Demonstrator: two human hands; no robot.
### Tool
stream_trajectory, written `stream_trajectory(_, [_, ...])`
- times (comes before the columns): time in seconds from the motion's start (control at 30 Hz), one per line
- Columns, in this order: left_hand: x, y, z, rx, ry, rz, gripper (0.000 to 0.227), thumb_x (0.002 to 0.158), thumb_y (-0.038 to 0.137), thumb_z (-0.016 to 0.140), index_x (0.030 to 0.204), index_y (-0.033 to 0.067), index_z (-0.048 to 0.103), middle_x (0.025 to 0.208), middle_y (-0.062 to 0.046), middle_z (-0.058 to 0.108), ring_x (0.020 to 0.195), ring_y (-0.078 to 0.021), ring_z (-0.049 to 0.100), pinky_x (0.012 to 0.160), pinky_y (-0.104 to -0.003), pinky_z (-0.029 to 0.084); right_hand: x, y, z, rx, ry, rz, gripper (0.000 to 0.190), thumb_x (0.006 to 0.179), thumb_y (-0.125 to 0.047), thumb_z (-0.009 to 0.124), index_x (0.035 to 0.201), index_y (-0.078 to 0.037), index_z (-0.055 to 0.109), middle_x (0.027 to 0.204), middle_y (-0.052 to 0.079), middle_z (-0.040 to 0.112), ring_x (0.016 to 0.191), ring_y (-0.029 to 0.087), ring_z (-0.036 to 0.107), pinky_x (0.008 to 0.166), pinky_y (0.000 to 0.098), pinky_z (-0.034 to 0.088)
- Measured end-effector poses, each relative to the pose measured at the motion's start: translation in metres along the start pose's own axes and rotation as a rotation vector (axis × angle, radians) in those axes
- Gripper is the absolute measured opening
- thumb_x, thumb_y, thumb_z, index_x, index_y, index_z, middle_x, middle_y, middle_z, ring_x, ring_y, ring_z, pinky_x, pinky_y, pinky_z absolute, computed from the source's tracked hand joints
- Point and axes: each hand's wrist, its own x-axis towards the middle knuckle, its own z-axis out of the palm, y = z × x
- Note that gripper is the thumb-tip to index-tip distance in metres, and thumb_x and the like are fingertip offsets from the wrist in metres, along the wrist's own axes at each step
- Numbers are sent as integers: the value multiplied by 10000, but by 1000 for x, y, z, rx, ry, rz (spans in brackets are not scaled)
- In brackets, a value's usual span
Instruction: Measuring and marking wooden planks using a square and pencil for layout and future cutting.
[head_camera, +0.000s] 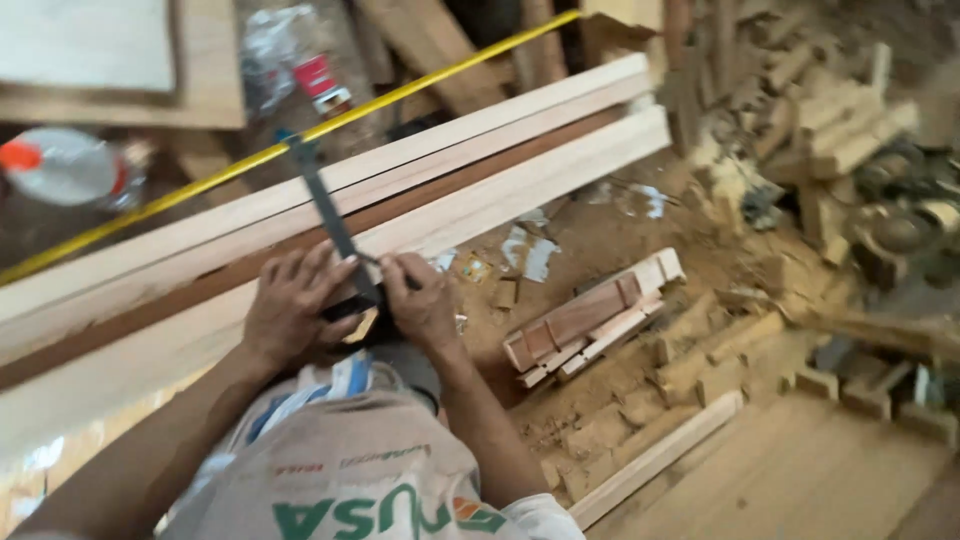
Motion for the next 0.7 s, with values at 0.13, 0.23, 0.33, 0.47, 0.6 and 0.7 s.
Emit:
stream_trajectory(0.13, [-7,-7,14,103,65,-49,901,604,720,711,1419,347,626,1443,-54,614,1145,-317,599,967,-478,408,3,1,-9,-119,-65,60,256,984,-294,631,786,-137,673,677,134,667,753,355,724,693,441,576])
stream_trajectory(0.23, [5,6,-13,173,-91,-80,865,637,687,687,1410,305,617,1468,-77,631,1193,-306,638,954,-474,499,-1,-29,-34,-37,-91,299,416,998,-400,523,719,-104,608,742,57,710,705,257,626,686,413,445])
stream_trajectory(0.33, [4,5,-7,257,-38,-63,858,642,746,640,1403,349,612,1446,-25,648,1211,-251,658,969,-439,530,-13,9,-26,-89,-71,156,452,1075,-355,474,727,-117,634,772,70,682,750,294,666,737,432,459])
stream_trajectory(0.47, [-1,-13,22,218,239,90,843,644,731,688,1379,318,663,1375,-33,691,1094,-236,707,821,-408,532,-27,4,-24,-102,-279,595,463,1018,-546,466,892,-159,686,761,89,702,784,280,676,748,430,487])
stream_trajectory(0.6, [-9,-17,32,268,218,17,815,647,769,619,1367,389,664,1383,14,694,1067,-173,721,806,-340,550,-53,52,31,407,-327,766,311,1092,-430,556,990,-144,626,667,59,642,541,115,606,470,258,446])
stream_trajectory(0.7, [-5,-62,73,345,329,231,543,818,501,622,1345,377,671,1270,-34,721,981,-154,719,826,-355,595,-63,98,77,621,-229,783,202,1061,-353,649,954,-182,639,639,15,642,522,63,620,447,192,465])
